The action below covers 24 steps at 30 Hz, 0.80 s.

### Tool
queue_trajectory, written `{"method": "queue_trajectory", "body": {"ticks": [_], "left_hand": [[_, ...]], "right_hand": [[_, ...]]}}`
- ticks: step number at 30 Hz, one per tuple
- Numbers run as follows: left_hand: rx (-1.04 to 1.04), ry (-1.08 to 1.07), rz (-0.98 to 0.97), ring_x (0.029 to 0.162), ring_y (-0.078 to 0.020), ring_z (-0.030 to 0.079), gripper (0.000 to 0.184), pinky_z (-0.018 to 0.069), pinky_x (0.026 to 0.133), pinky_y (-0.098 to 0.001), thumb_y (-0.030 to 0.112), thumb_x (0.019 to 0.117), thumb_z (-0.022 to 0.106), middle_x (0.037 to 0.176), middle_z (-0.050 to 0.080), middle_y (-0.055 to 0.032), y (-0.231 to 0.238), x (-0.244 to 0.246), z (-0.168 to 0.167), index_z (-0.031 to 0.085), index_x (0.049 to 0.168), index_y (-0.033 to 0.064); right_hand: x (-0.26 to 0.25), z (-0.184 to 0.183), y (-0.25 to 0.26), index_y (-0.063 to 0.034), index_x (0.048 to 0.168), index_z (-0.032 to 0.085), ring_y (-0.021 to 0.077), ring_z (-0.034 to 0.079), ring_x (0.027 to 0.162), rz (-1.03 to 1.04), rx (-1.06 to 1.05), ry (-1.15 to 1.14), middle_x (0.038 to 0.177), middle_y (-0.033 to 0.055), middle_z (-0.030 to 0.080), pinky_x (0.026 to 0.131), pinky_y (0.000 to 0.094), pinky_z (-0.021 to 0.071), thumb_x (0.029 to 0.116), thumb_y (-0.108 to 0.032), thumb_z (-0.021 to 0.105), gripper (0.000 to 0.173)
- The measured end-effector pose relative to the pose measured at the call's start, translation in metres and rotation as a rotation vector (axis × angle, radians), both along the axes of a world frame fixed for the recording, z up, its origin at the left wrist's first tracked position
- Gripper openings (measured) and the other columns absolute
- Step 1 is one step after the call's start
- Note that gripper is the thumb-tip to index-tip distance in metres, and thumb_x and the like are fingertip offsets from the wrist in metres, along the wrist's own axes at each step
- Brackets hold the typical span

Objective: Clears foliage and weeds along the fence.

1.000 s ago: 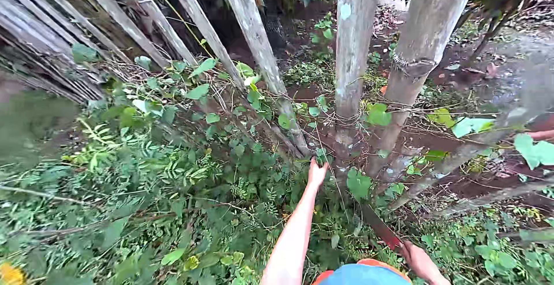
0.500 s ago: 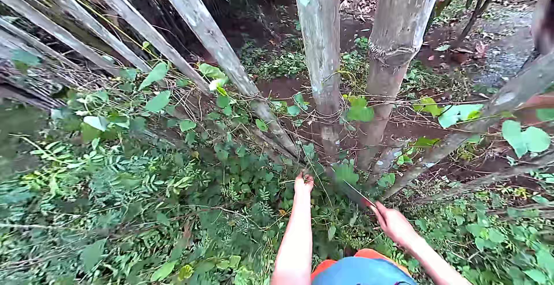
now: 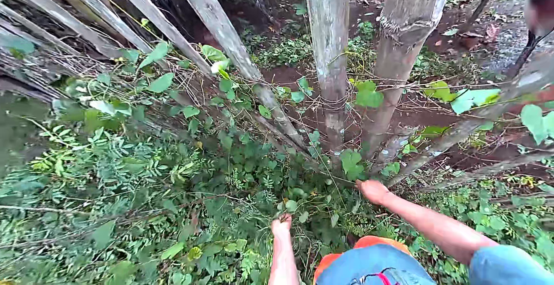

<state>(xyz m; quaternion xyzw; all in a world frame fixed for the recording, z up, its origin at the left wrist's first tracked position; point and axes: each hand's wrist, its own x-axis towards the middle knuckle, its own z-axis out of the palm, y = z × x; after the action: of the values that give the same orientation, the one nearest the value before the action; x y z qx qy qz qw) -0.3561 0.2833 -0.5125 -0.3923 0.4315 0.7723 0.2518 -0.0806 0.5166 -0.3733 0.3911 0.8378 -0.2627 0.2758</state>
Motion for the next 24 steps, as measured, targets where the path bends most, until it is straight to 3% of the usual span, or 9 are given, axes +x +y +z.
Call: {"method": "queue_trajectory", "body": {"ticks": [5,8,10,12,15,17,20,22,24], "left_hand": [[-0.121,0.16,-0.01,0.061,-0.0115,0.052,0.019,0.0512,0.056,-0.0289,0.034,0.1067,0.041,0.076,0.049,0.002,-0.111,-0.003,0.0,0.046,0.096,0.0189],[-0.197,0.33,-0.217,0.063,-0.0116,0.058,0.029,0.054,0.057,-0.0328,0.047,0.1059,0.044,0.077,0.056,0.003,-0.109,-0.009,0.015,0.053,0.1,0.0199],[-0.171,0.432,-0.41,0.078,-0.0143,0.065,0.03,0.057,0.067,-0.0344,0.036,0.1074,0.047,0.095,0.066,-0.0029,-0.068,-0.008,0.034,0.058,0.121,0.0119],[-0.031,0.404,-0.54,0.103,-0.0215,0.07,0.04,0.058,0.086,-0.0389,0.03,0.1113,0.039,0.122,0.07,-0.0136,-0.004,0.007,0.069,0.048,0.139,0.0035],[0.056,0.289,-0.665,0.095,-0.0274,0.069,0.042,0.0578,0.081,-0.0429,0.029,0.1131,0.03,0.114,0.066,-0.0205,0.103,0.046,0.113,0.046,0.134,-0.0037],[0.102,0.207,-0.712,0.093,-0.0296,0.064,0.042,0.0565,0.08,-0.0459,0.029,0.113,0.029,0.114,0.059,-0.0205,0.157,0.068,0.128,0.044,0.138,-0.0017],[0.373,0.092,-0.496,0.111,-0.0321,0.062,0.045,0.0548,0.091,-0.0501,0.033,0.1118,0.028,0.131,0.056,-0.021,0.208,0.066,0.119,0.037,0.145,0.0045],[0.611,0.06,-0.245,0.1,-0.0252,0.067,0.031,0.0587,0.089,-0.0425,0.028,0.1091,0.031,0.112,0.062,-0.0133,0.219,0.049,0.107,0.046,0.128,0.0074],[0.737,0.074,-0.126,0.068,-0.0109,0.063,0.024,0.0587,0.068,-0.0252,0.025,0.1082,0.032,0.078,0.059,-0.0003,0.21,0.034,0.106,0.052,0.104,0.0119]], "right_hand": [[-0.002,0.032,-0.016,-0.0038,0.139,0.054,0.0448,0.07,0.105,-0.173,0.147,0.353,0.108,0.0255,0.071,0.092,0.0613,0.0533,0.1128,-0.033,0.029,0.046],[0.009,0.011,-0.014,-0.0065,0.145,0.05,0.0465,0.068,0.109,-0.258,0.123,0.217,0.113,0.0271,0.07,0.093,0.0631,0.0525,0.1129,-0.034,0.028,0.048],[0.028,-0.009,-0.012,-0.0072,0.144,0.052,0.0478,0.064,0.118,-0.267,0.017,0.019,0.123,0.0286,0.067,0.098,0.0662,0.0496,0.1126,-0.038,0.029,0.049],[0.063,-0.037,-0.024,-0.0057,0.142,0.055,0.0486,0.062,0.122,-0.261,-0.081,-0.087,0.129,0.0287,0.065,0.099,0.0685,0.0483,0.1116,-0.039,0.033,0.05],[0.113,-0.071,-0.046,-0.0053,0.137,0.059,0.0458,0.063,0.122,-0.303,-0.128,-0.104,0.128,0.0264,0.066,0.1,0.0662,0.0486,0.1113,-0.039,0.035,0.049],[0.135,-0.077,-0.059,-0.005,0.138,0.058,0.0453,0.063,0.121,-0.346,-0.144,-0.079,0.126,0.0265,0.067,0.1,0.0655,0.0487,0.1115,-0.038,0.034,0.049],[0.152,-0.069,-0.069,-0.0074,0.138,0.059,0.0423,0.066,0.119,-0.378,-0.114,0.006,0.121,0.0241,0.07,0.101,0.0635,0.0493,0.1116,-0.039,0.033,0.048],[0.155,-0.042,-0.071,-0.008,0.131,0.062,0.0414,0.07,0.107,-0.353,-0.056,0.094,0.108,0.0222,0.072,0.093,0.0624,0.0529,0.1114,-0.043,0.032,0.05],[0.149,-0.002,-0.072,-0.0063,0.122,0.064,0.0408,0.072,0.088,-0.303,0.064,0.276,0.088,0.0202,0.071,0.08,0.0611,0.0557,0.1108,-0.043,0.032,0.05]]}}
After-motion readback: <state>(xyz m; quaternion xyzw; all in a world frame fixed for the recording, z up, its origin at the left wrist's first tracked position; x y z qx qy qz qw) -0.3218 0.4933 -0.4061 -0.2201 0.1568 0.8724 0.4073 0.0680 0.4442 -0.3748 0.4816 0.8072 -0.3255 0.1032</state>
